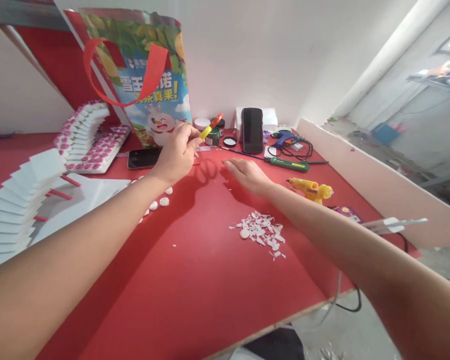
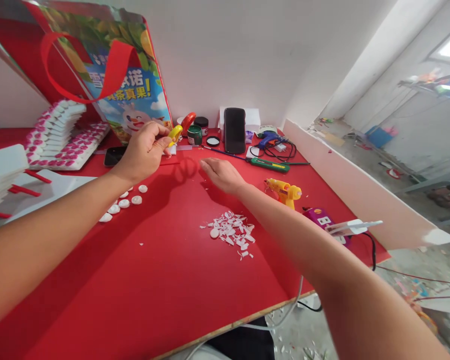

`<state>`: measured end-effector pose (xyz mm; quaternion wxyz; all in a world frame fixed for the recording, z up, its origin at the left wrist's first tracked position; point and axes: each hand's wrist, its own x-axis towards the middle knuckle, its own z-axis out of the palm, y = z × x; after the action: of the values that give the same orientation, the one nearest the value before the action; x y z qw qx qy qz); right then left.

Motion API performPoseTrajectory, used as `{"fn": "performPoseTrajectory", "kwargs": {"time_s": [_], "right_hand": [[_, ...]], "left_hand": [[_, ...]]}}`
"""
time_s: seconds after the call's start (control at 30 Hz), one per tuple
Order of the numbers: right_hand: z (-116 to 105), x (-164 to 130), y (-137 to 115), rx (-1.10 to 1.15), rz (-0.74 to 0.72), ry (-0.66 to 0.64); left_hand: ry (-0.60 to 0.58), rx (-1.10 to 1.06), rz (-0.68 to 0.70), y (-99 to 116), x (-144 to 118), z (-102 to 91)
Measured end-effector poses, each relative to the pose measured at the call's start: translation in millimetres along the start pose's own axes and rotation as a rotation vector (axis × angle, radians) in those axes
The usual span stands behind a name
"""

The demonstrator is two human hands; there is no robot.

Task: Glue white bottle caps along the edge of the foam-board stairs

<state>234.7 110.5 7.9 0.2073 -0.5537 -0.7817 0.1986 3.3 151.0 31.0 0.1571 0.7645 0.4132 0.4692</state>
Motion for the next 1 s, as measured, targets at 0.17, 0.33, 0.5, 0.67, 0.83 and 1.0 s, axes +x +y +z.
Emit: {"fn": "performPoseTrajectory", "kwargs": {"time_s": [0.17,0.33,0.5,0.67,0.83,1.0], "right_hand": [[23,55,1,-0.108,0.062,0.035],[33,81,3,-0.148,0.037,0.007],[26,63,-1,-0.15,-0.072,-0.074],[2,8,-12,-0.092,-0.091,-0.089],[-6,1,-39,0.703,0.364,0.078],[6,30,-60,1.218,0.599,-0.004]], "left_hand": [[-0.001,0.005,-0.042,7,-4,-3.3],[-0.022,-0.035,-0.09,12,-7,-6.6],[-0.012,-0.101,-0.113,7,-7,-9.1],[0.027,-0.241,-0.181,1,-13,-21.0],[0.019,-0.402,-0.222,13,-30,-27.5],[0.05,-0.471,-0.23,42,-50,-21.0]]}}
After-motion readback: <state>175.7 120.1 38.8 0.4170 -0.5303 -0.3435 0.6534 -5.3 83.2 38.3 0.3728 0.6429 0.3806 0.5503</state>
